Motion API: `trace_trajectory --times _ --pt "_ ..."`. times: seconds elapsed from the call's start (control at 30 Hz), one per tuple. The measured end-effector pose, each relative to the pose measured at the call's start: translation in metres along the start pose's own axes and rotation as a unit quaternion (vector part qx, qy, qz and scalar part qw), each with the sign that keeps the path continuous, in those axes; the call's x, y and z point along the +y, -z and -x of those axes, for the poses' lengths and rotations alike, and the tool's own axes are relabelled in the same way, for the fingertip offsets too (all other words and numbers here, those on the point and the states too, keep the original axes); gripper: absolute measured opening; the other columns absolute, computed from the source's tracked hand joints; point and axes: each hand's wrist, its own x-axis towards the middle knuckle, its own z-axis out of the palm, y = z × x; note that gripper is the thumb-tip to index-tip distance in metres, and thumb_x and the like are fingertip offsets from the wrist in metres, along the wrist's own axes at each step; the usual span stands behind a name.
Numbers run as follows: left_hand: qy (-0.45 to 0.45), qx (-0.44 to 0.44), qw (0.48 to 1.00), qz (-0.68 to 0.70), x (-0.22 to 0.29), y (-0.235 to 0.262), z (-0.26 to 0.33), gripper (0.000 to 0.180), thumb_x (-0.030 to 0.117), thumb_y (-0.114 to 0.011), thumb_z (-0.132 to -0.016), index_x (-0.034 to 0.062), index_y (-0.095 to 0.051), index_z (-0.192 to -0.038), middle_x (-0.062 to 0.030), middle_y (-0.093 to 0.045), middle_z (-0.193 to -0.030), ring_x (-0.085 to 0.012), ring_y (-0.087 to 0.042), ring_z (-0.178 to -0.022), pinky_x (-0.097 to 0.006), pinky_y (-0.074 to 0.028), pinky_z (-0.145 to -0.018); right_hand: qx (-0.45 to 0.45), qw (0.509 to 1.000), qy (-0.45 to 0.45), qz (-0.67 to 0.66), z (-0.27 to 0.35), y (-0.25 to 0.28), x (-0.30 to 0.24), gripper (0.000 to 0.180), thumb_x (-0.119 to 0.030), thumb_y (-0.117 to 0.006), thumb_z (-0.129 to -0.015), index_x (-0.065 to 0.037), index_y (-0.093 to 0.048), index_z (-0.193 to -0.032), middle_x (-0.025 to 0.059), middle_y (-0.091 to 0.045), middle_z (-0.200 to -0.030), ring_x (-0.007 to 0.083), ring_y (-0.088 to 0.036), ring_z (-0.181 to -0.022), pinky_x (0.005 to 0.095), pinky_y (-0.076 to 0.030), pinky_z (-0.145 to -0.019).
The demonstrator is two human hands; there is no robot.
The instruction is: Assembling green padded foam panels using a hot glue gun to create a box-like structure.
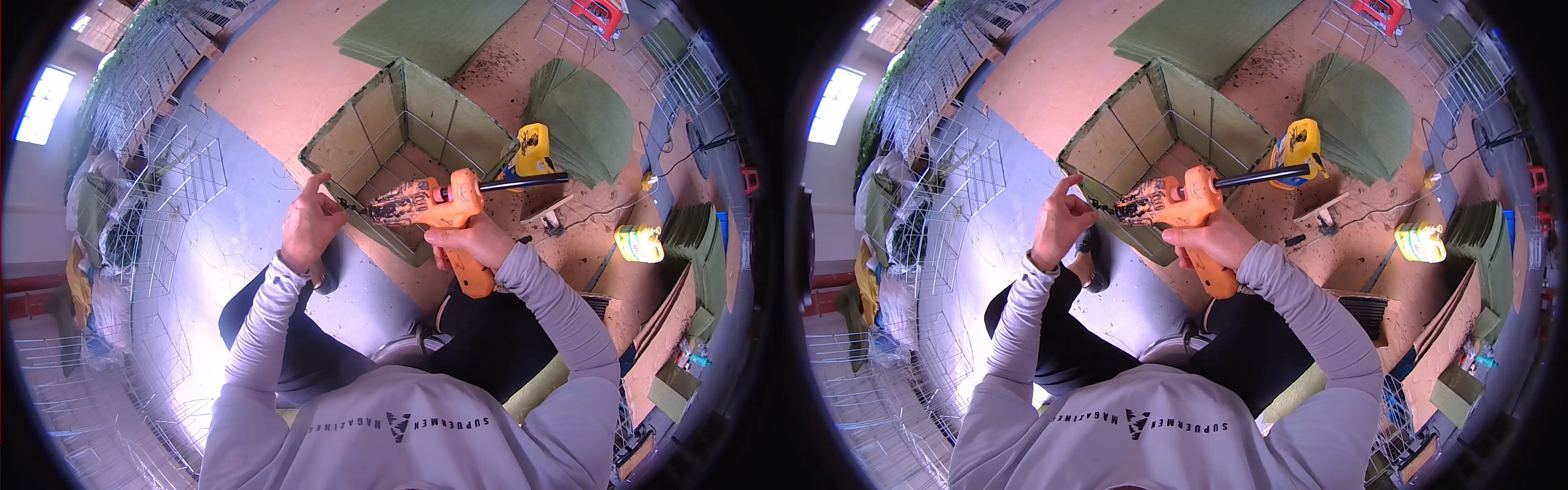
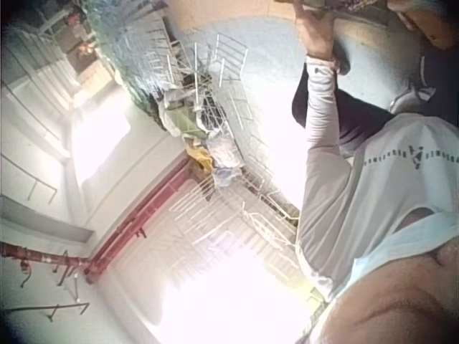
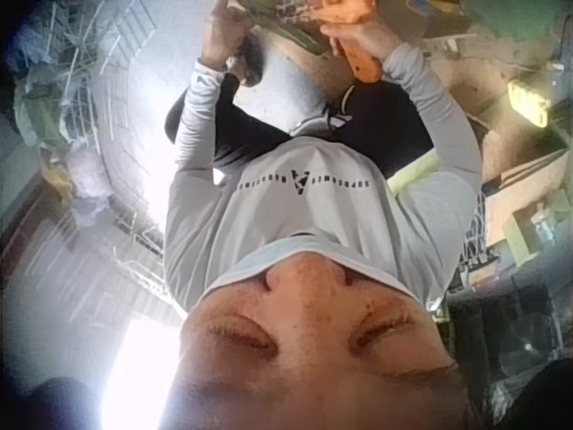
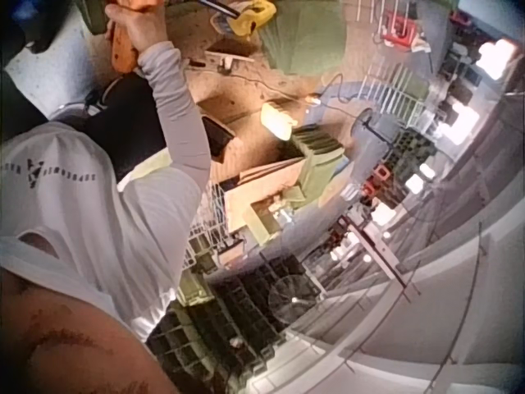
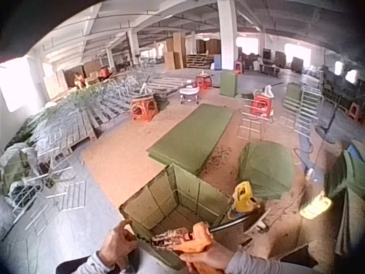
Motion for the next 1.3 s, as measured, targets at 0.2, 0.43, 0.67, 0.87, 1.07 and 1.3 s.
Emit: trace_trajectory --times 0.2,0.43,0.67,0.87,1.07,1.3 --pt "-0.006 0.011 1.000 0.018 0.001 -0.013 0.013 0.066 0.007 -0.065 -0.066 -0.0017 -0.042 -0.128 -0.0092 -0.065 -0.069 -0.0212 -0.064 -0.066 -0.031 -0.050 -0.064 -0.003 1.000 0.000 -0.002 0.006 -0.003 0.001 0.017 -0.016 -0.063 -0.085 -0.003 -0.054 -0.091 0.0057 -0.057 -0.068 0.0168 -0.059 -0.058 0.0294 -0.048 -0.057" --pt "0.001 0.012 1.000 0.025 0.007 -0.013 0.019 0.070 0.007 -0.066 -0.066 -0.0012 -0.039 -0.130 -0.0087 -0.065 -0.069 -0.0208 -0.064 -0.066 -0.032 -0.049 -0.064 0.007 1.000 0.019 0.000 0.004 -0.008 0.001 0.018 -0.018 -0.063 -0.085 -0.002 -0.055 -0.090 0.0051 -0.057 -0.067 0.0163 -0.059 -0.058 0.0289 -0.048 -0.057" --pt "-0.002 0.011 0.999 0.032 0.007 -0.013 0.020 0.070 0.007 -0.066 -0.066 -0.0008 -0.039 -0.130 -0.0083 -0.065 -0.070 -0.0211 -0.064 -0.067 -0.032 -0.049 -0.064 0.012 1.000 0.020 0.012 0.012 -0.011 0.000 0.019 -0.018 -0.063 -0.085 -0.002 -0.055 -0.090 0.0049 -0.057 -0.067 0.0162 -0.058 -0.057 0.0292 -0.048 -0.055" --pt "-0.007 0.016 0.999 0.030 0.008 -0.012 0.021 0.071 0.006 -0.066 -0.065 -0.0012 -0.039 -0.130 -0.0082 -0.065 -0.069 -0.0222 -0.064 -0.065 -0.032 -0.050 -0.064 0.041 0.999 0.029 -0.014 0.020 -0.015 0.005 0.018 -0.016 -0.064 -0.084 -0.002 -0.055 -0.089 0.0051 -0.057 -0.066 0.0166 -0.058 -0.056 0.0294 -0.047 -0.054" --pt "-0.026 0.020 0.999 0.016 0.005 -0.013 0.020 0.071 0.001 -0.064 -0.065 -0.0034 -0.037 -0.131 -0.0079 -0.063 -0.067 -0.0149 -0.060 -0.060 -0.028 -0.048 -0.060 0.035 0.999 0.013 0.003 0.025 -0.012 0.005 0.027 -0.013 -0.065 -0.082 -0.001 -0.050 -0.101 0.0055 -0.057 -0.065 0.0159 -0.056 -0.051 0.0281 -0.046 -0.051" --pt "-0.030 0.020 0.999 0.013 0.005 -0.015 0.020 0.071 0.003 -0.064 -0.066 -0.0028 -0.038 -0.131 -0.0073 -0.063 -0.066 -0.0152 -0.060 -0.059 -0.028 -0.048 -0.059 0.046 0.999 -0.016 0.012 0.034 -0.007 0.011 0.023 -0.015 -0.065 -0.083 -0.002 -0.052 -0.095 0.0058 -0.057 -0.065 0.0157 -0.057 -0.053 0.0280 -0.047 -0.051"
